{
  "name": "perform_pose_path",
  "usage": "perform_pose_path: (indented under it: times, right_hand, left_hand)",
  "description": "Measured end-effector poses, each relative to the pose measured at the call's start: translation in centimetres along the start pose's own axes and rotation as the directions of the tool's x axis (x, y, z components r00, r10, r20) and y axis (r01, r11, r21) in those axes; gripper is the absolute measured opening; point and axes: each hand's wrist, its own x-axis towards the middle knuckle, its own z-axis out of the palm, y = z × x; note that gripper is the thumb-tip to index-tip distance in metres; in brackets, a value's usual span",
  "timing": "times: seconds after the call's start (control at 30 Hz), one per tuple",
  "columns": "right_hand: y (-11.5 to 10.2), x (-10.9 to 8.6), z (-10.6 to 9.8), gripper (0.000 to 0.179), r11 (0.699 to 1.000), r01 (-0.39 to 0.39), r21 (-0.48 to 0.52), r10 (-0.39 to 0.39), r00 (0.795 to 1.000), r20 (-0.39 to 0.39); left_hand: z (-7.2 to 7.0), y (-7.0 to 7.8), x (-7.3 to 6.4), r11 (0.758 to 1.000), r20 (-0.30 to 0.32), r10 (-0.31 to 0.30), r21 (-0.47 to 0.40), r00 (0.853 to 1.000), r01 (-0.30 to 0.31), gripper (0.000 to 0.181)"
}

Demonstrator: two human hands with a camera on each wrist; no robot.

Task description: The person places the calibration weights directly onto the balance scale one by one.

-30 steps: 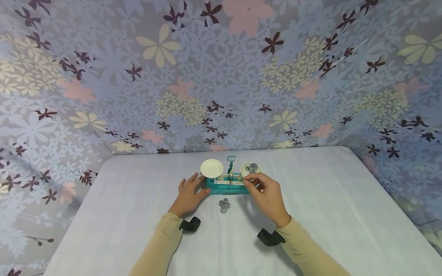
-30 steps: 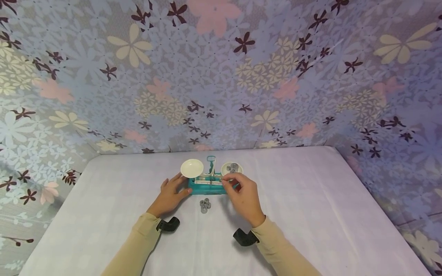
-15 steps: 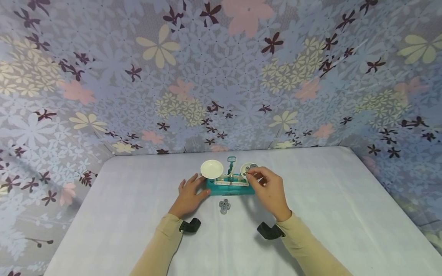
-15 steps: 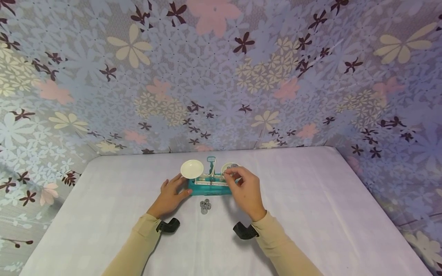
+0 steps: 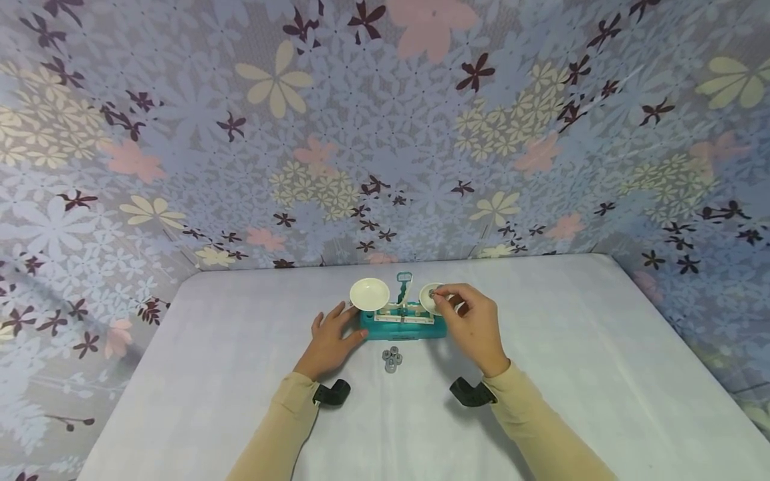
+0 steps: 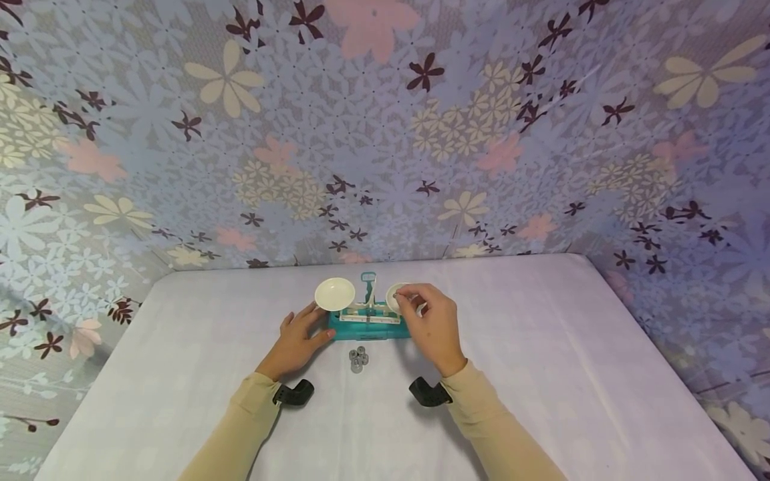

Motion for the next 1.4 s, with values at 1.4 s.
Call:
perform_pose_path:
  times: [1.4]
  right_hand:
    - [1.5,1.2,0.7,0.007,0.941,0.19,-0.281,-0.15,0.976,0.157]
  left_hand:
    - [0.0,-0.1,0.1,1.0,0.0,0.002,-0.019,1.0,-0.002,0.058]
